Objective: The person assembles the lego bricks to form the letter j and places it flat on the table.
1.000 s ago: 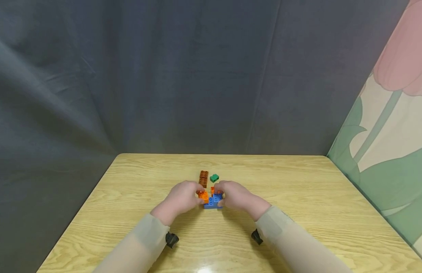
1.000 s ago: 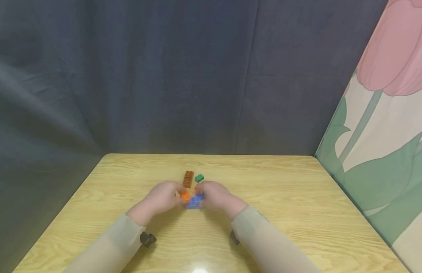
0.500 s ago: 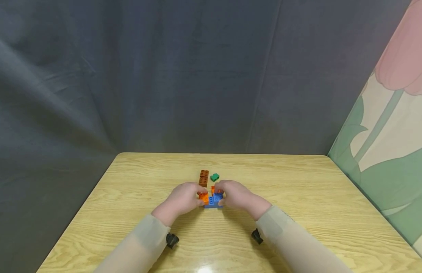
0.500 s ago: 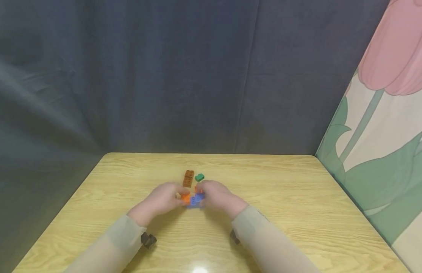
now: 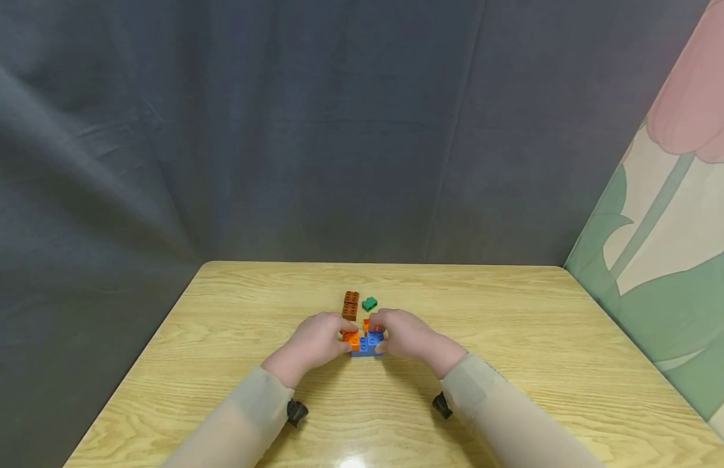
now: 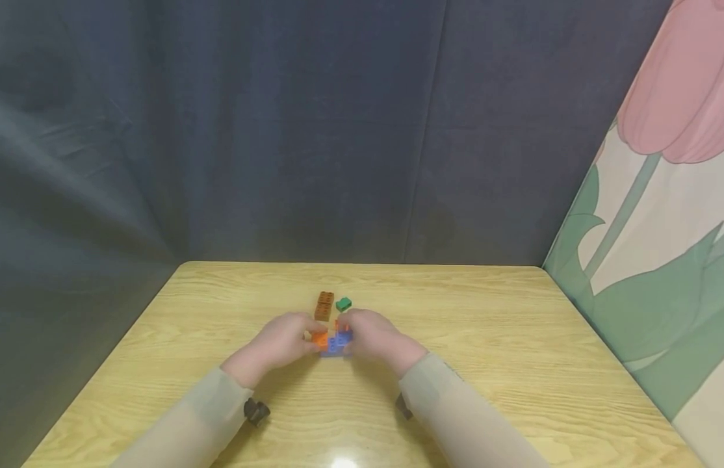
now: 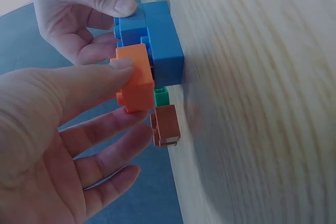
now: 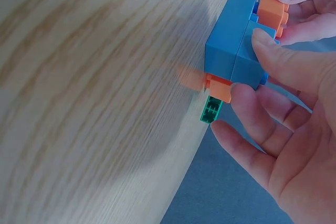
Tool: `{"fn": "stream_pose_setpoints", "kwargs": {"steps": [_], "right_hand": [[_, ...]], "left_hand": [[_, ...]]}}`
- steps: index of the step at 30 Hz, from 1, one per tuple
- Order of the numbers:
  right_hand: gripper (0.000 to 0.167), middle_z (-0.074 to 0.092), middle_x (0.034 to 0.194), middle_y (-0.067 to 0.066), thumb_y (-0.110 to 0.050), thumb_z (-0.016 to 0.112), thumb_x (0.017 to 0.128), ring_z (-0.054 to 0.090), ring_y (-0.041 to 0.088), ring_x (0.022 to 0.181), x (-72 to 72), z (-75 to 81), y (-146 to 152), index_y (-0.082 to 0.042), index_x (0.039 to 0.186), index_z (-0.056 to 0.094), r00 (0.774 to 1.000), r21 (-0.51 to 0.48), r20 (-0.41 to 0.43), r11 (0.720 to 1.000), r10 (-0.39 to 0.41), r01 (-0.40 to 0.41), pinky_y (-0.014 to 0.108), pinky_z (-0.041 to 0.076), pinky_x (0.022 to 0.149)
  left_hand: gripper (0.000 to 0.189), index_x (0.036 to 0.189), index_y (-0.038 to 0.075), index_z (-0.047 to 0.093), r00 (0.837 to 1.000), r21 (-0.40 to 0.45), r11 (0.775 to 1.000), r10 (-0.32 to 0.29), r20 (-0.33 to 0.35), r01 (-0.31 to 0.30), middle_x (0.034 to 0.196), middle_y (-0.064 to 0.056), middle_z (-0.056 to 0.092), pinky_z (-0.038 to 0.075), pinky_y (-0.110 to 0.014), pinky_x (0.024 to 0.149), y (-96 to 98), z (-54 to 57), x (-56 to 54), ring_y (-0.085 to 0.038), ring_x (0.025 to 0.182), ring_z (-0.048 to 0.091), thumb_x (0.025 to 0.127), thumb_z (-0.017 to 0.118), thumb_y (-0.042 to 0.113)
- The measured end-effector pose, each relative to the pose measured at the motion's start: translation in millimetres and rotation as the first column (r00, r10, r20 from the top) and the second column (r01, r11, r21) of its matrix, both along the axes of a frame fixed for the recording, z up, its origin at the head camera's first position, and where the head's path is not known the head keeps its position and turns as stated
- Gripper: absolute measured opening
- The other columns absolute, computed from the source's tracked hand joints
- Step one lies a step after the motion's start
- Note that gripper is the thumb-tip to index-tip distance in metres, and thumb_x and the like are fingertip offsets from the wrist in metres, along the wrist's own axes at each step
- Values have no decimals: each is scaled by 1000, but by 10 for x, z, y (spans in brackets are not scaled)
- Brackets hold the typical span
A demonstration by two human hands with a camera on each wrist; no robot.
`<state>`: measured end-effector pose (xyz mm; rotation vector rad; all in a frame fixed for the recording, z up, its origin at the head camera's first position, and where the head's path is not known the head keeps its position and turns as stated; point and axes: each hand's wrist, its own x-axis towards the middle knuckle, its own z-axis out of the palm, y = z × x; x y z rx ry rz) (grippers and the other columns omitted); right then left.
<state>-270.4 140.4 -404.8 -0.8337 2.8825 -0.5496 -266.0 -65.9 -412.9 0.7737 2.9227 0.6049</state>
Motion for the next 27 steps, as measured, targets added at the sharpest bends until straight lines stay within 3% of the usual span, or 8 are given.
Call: {"fn": "stream_pose_setpoints", "kwargs": {"steps": [22,27], "right_hand": [[25,63,96,-2,-10,83,80,52,16,75,12,5,1,-13,98,66,1000,-19,20,1000,-11,12,35,47,73],[24,63,95,-2,-10,83,80,52,16,76,14,12,-2,-13,98,67,1000,-24,21,1000,-10,10,36,47,74]], "left_hand": [[34,121,17,74,1000,-12,1000,-19,18,19,120,-2,65,50,-40,88,-12,-2,-27,-23,107,61,87,78,20],[34,121,18,74,999,-2,1000,-24,24,24,127,-3,63,48,-42,93,-35,-31,-47,-24,115,58,88,77,22]]}}
